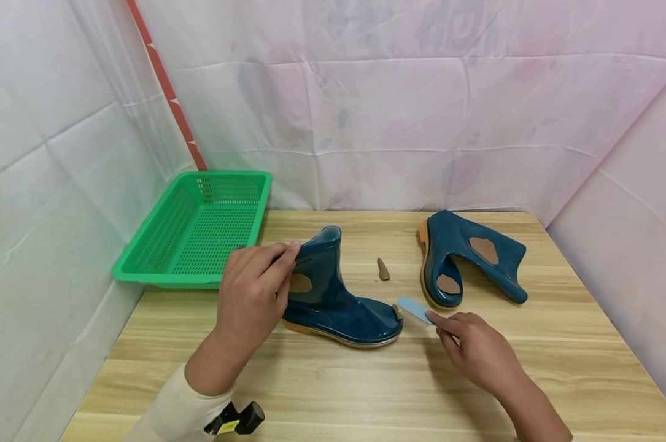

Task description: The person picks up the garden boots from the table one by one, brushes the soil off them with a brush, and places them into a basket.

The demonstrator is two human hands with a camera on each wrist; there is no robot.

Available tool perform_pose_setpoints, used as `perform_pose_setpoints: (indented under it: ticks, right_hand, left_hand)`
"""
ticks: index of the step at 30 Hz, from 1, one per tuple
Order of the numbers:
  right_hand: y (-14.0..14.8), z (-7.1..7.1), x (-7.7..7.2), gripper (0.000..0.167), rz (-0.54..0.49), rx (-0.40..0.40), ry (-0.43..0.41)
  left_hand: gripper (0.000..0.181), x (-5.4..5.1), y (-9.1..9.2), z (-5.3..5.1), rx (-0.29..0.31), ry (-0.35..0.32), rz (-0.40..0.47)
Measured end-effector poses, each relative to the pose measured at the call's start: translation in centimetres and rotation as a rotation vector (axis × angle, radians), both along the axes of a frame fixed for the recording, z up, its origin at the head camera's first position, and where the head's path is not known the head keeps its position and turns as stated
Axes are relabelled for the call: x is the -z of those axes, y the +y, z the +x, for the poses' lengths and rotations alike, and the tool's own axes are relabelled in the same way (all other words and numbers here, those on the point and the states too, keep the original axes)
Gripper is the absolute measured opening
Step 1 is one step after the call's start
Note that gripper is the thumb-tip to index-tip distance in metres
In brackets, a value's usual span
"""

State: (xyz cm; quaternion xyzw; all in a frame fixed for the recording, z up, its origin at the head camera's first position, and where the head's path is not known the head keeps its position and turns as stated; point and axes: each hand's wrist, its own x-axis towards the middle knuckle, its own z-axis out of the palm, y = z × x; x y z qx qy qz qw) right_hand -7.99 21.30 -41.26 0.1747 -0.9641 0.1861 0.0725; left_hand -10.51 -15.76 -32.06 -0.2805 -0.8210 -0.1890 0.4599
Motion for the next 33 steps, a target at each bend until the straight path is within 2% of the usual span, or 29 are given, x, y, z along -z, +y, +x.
perform_pose_setpoints:
  ticks: [10,23,28,33]
  right_hand:
    - [0.5,0.0,0.1,0.039,0.062,0.025,-0.007]
    - [0.8,-0.2,0.1,0.04,0.076,0.059,0.02]
    - [0.9,-0.1,0.2,0.041,0.073,0.073,0.01]
    - [1.1,0.0,0.3,0.041,0.074,0.082,0.0]
  left_hand:
    - [0.023,0.2,0.0,0.0,-0.005,-0.009,0.002]
    - [0.022,0.2,-0.1,-0.1,-0.006,-0.011,-0.007]
    - [0.027,-0.6,-0.4,-0.1,0.018,-0.019,-0.1]
    - [0.028,-2.1,-0.9,-0.4,-0.002,-0.051,-0.285]
